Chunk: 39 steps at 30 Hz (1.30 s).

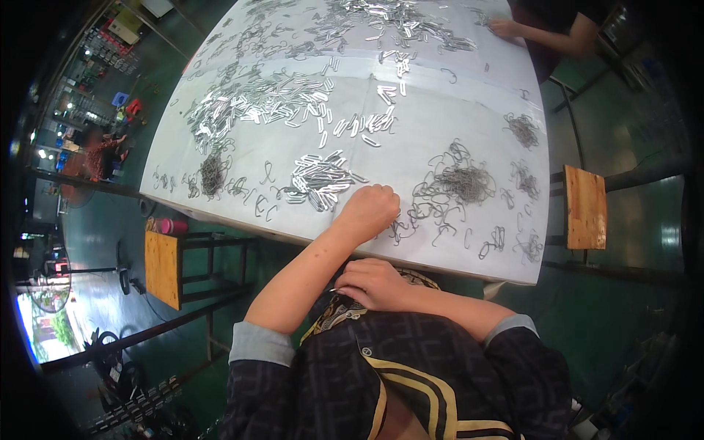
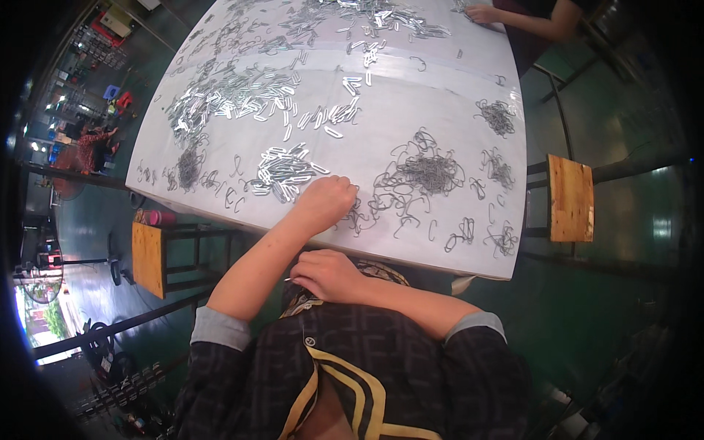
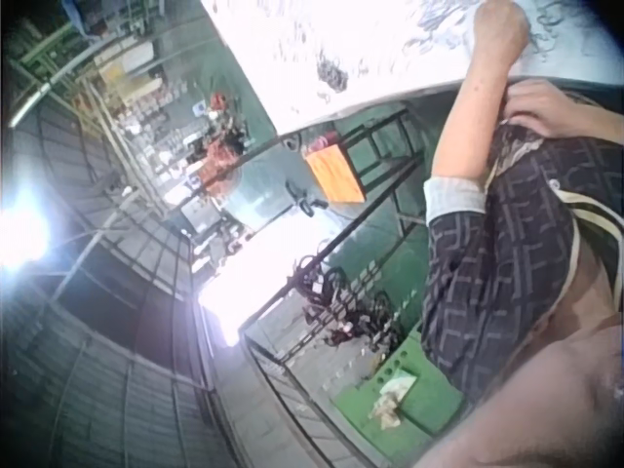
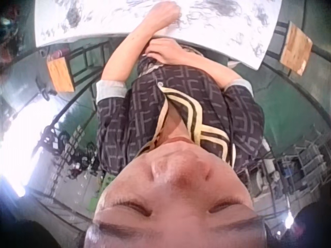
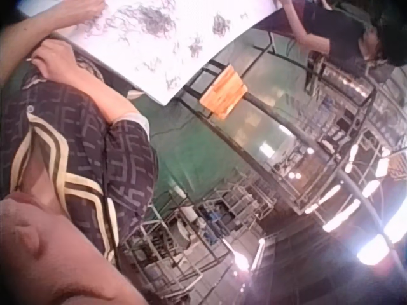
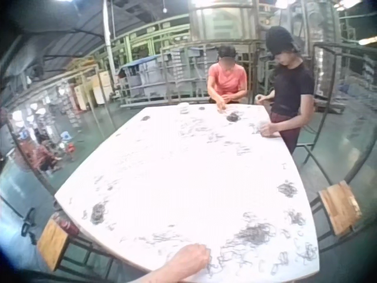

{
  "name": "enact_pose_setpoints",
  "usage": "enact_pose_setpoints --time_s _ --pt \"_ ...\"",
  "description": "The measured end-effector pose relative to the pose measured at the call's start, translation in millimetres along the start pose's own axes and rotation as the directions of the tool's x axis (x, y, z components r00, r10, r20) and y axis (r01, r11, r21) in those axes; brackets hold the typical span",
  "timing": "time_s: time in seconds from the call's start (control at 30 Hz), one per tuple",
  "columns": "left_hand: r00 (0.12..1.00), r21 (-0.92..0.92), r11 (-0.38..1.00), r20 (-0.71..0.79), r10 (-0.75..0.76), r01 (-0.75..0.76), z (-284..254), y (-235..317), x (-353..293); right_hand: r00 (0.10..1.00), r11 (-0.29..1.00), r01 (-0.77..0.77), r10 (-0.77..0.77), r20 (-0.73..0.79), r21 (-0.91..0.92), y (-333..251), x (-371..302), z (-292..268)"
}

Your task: The person repeatedly picks up small metal hooks and flat metal pieces from a table, connects them by hand, and places the assembled units onto a hanging rack to the left. The process is repetitive and involves handling individual components one at a time.

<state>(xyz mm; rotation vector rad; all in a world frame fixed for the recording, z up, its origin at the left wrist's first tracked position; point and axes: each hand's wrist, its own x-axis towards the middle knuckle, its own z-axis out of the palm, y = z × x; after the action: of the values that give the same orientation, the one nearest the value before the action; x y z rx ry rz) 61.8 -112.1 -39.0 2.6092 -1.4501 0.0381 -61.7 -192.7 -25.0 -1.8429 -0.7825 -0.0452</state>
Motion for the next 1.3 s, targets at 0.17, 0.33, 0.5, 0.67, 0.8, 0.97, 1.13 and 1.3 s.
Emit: enact_pose_setpoints --time_s 0.17,0.33,0.5,0.67,0.8,0.97,1.13,1.3 --pt "0.979 -0.271 0.946 -0.053 -0.198 0.176 -11.5 -5.0 -8.7 0.999 1.0 -0.018 0.018 -0.027 0.023 0.7 -1.9 0.7" --pt "0.829 -0.796 0.473 0.063 -0.555 0.377 -36.9 -10.5 -46.6 0.992 0.989 -0.125 0.127 -0.024 0.075 -0.3 -1.6 1.0" --pt "0.786 -0.958 -0.244 0.264 -0.559 0.148 -44.8 -3.8 -113.2 0.958 0.963 -0.25 0.261 -0.119 0.101 -3.4 1.6 4.5" --pt "0.732 -0.98 -0.195 0.167 -0.66 0.048 -46.9 28.5 -153.4 0.924 0.94 -0.308 0.332 -0.191 0.145 -5.0 8.4 12.5" --pt "0.622 -0.995 -0.041 0.09 -0.778 0.092 -38.4 49.7 -163.7 0.924 0.947 -0.298 0.318 -0.211 0.123 -8.9 14.1 15.1" --pt "0.545 -0.963 0.113 0.04 -0.838 0.245 -38.7 58.8 -164.2 0.937 0.957 -0.285 0.291 -0.195 0.055 -11.0 18.3 16.7" --pt "0.508 -0.937 0.265 -0.119 -0.853 0.227 -40.8 62.7 -157.8 0.951 0.969 -0.245 0.243 -0.194 0.012 -11.3 20.9 18.3" --pt "0.526 -0.872 0.469 -0.335 -0.782 0.142 -38.0 61.8 -154.1 0.982 0.989 -0.138 0.129 -0.137 -0.058 -3.9 27.4 8.0"
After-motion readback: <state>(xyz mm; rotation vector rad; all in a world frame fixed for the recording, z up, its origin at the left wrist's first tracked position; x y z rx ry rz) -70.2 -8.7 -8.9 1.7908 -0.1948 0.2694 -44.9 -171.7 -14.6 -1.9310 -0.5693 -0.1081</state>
